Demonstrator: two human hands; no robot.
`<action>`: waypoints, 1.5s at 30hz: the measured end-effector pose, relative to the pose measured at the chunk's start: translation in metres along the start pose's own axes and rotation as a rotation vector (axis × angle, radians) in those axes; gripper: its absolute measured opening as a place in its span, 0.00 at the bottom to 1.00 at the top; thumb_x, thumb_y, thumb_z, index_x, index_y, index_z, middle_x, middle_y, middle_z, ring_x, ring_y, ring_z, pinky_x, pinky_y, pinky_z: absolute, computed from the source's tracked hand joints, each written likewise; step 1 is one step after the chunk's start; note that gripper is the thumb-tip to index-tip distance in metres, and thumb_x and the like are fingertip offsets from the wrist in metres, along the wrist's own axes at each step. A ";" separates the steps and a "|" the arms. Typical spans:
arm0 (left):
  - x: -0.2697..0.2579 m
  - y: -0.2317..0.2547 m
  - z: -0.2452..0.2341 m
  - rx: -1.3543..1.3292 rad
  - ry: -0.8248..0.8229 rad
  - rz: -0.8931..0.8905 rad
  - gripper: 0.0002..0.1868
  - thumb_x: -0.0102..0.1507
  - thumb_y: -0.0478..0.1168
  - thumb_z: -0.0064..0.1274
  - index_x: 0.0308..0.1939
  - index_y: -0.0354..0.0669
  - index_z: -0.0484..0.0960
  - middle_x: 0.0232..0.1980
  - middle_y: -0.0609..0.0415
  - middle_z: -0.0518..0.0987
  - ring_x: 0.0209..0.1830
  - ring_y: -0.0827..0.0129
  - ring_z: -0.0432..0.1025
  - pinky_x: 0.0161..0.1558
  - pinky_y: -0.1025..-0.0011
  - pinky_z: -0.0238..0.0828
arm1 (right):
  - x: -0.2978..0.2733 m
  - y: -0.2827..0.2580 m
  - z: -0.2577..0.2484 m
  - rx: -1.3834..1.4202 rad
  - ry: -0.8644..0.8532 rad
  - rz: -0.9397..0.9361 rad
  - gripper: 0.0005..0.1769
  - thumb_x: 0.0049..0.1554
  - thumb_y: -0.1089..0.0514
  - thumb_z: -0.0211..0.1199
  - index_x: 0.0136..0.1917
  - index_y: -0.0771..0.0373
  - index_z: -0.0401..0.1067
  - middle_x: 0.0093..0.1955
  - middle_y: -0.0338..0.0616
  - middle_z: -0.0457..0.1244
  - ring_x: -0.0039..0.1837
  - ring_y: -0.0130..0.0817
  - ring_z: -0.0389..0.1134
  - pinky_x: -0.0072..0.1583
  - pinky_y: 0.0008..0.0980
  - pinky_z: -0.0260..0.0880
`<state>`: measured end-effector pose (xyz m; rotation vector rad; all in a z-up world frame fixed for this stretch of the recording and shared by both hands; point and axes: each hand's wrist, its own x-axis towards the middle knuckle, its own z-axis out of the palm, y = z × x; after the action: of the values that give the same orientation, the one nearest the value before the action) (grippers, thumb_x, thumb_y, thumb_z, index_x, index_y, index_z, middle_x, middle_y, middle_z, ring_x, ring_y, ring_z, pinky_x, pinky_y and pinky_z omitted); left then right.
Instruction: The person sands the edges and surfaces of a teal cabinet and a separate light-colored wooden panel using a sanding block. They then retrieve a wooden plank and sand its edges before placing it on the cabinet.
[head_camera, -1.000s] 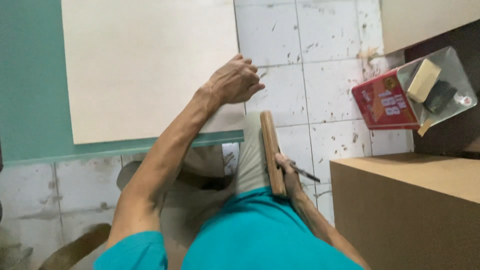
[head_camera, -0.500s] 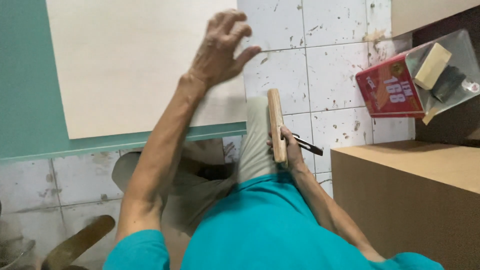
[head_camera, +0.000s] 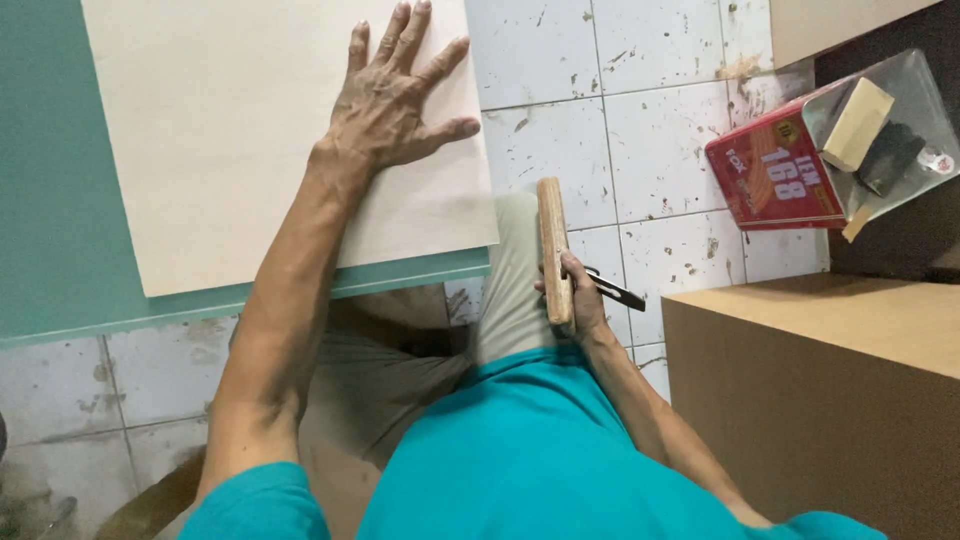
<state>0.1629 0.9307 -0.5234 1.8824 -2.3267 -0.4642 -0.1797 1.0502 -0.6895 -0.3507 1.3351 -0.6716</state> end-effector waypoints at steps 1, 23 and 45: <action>-0.001 0.000 -0.001 0.012 -0.022 -0.011 0.51 0.63 0.81 0.28 0.85 0.62 0.48 0.84 0.42 0.32 0.85 0.51 0.28 0.77 0.40 0.17 | 0.003 0.001 -0.002 0.009 -0.011 0.001 0.34 0.56 0.40 0.60 0.69 0.62 0.66 0.52 0.49 0.69 0.41 0.37 0.73 0.35 0.26 0.71; 0.040 -0.013 -0.051 0.068 -0.283 -0.469 0.58 0.58 0.84 0.26 0.84 0.66 0.29 0.83 0.49 0.19 0.84 0.51 0.18 0.76 0.33 0.19 | -0.125 -0.139 0.146 -0.340 -0.198 -0.634 0.41 0.52 0.38 0.62 0.73 0.61 0.66 0.60 0.43 0.69 0.63 0.34 0.69 0.60 0.33 0.72; 0.037 -0.004 -0.078 -0.015 -0.487 -0.489 0.83 0.40 0.77 0.63 0.82 0.68 0.18 0.79 0.53 0.06 0.79 0.57 0.03 0.72 0.26 0.11 | -0.138 -0.101 0.128 -0.586 -0.194 -0.663 0.54 0.56 0.39 0.57 0.84 0.65 0.40 0.24 0.30 0.52 0.32 0.20 0.57 0.65 0.34 0.69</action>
<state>0.1797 0.8809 -0.4548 2.5683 -2.0561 -1.0934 -0.0931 1.0420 -0.4943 -1.3386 1.2037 -0.7480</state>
